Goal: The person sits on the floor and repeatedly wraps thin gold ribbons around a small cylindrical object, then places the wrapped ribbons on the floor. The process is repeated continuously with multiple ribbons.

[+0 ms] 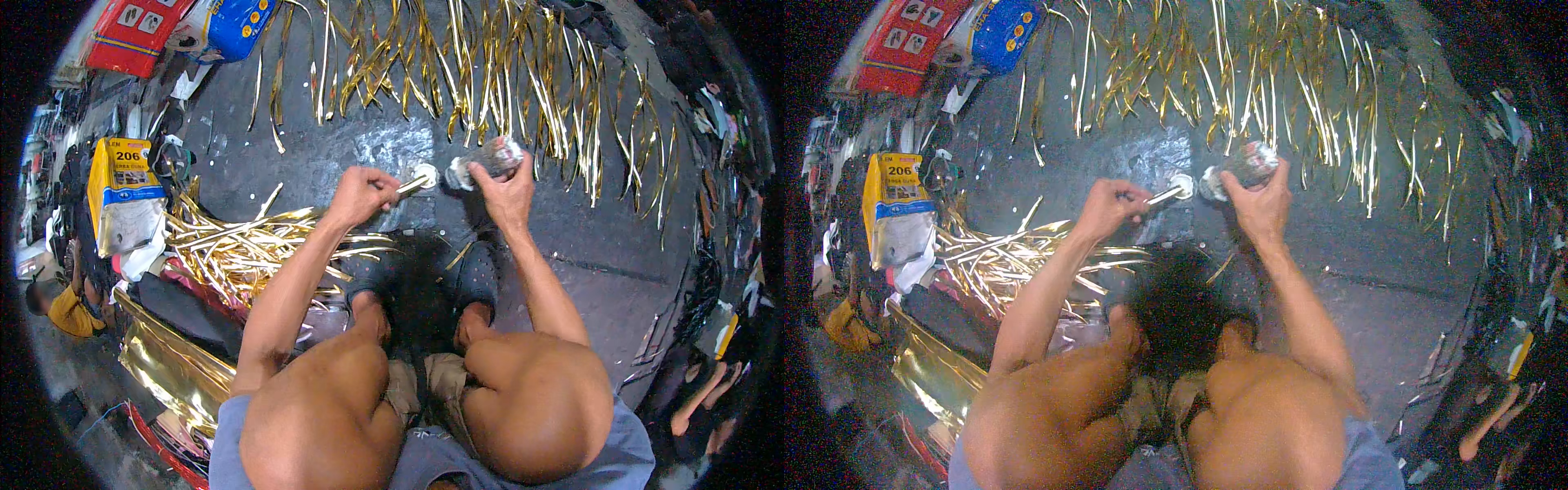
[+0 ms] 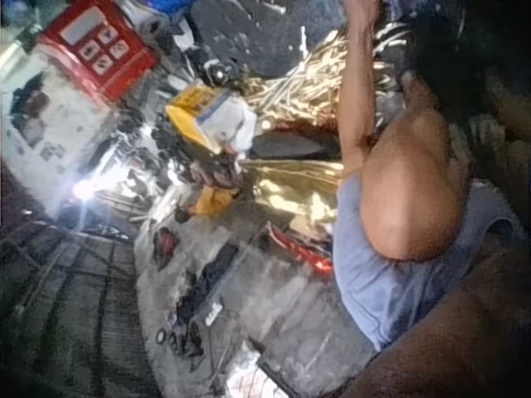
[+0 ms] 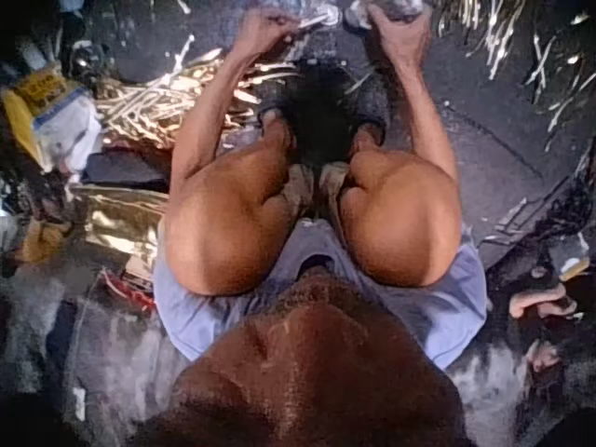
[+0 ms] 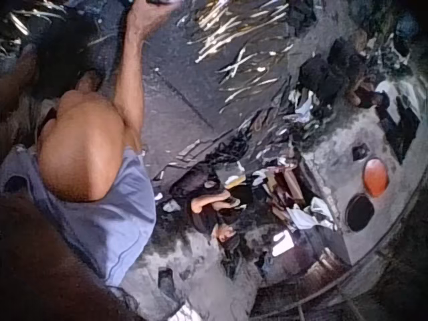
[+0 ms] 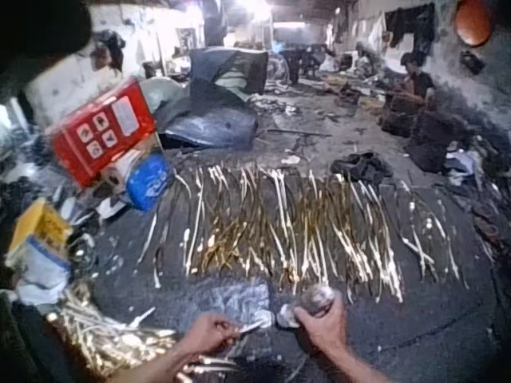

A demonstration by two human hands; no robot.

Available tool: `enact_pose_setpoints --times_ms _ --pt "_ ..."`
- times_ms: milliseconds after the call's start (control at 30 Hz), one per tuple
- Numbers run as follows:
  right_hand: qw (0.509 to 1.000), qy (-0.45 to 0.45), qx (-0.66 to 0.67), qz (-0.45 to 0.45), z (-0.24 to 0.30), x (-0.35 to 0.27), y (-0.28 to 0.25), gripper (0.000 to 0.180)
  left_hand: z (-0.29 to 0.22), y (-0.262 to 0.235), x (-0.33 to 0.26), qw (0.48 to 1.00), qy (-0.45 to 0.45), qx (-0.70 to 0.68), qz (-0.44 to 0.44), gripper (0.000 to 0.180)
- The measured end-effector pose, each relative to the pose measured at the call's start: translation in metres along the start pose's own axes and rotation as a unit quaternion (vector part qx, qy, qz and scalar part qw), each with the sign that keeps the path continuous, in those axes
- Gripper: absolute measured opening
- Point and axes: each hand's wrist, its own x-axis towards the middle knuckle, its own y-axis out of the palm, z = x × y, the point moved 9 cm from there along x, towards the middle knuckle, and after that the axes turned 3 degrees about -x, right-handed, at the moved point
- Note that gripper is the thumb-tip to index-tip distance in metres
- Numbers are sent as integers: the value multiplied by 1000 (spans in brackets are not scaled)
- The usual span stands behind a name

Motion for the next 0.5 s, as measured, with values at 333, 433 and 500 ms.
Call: enact_pose_setpoints --times_ms 333,433,500 --pt "978 -145 -101 113 42 -19 74 72 40 13 62 998 1 68 -12 17" --pt "946 -289 -124 76 56 -32 75 70 24 17 60 995 71 68 -33 36" --pt "947 -269 -147 97 52 -33 76 71 -13 24 41 974 212 26 -71 52"
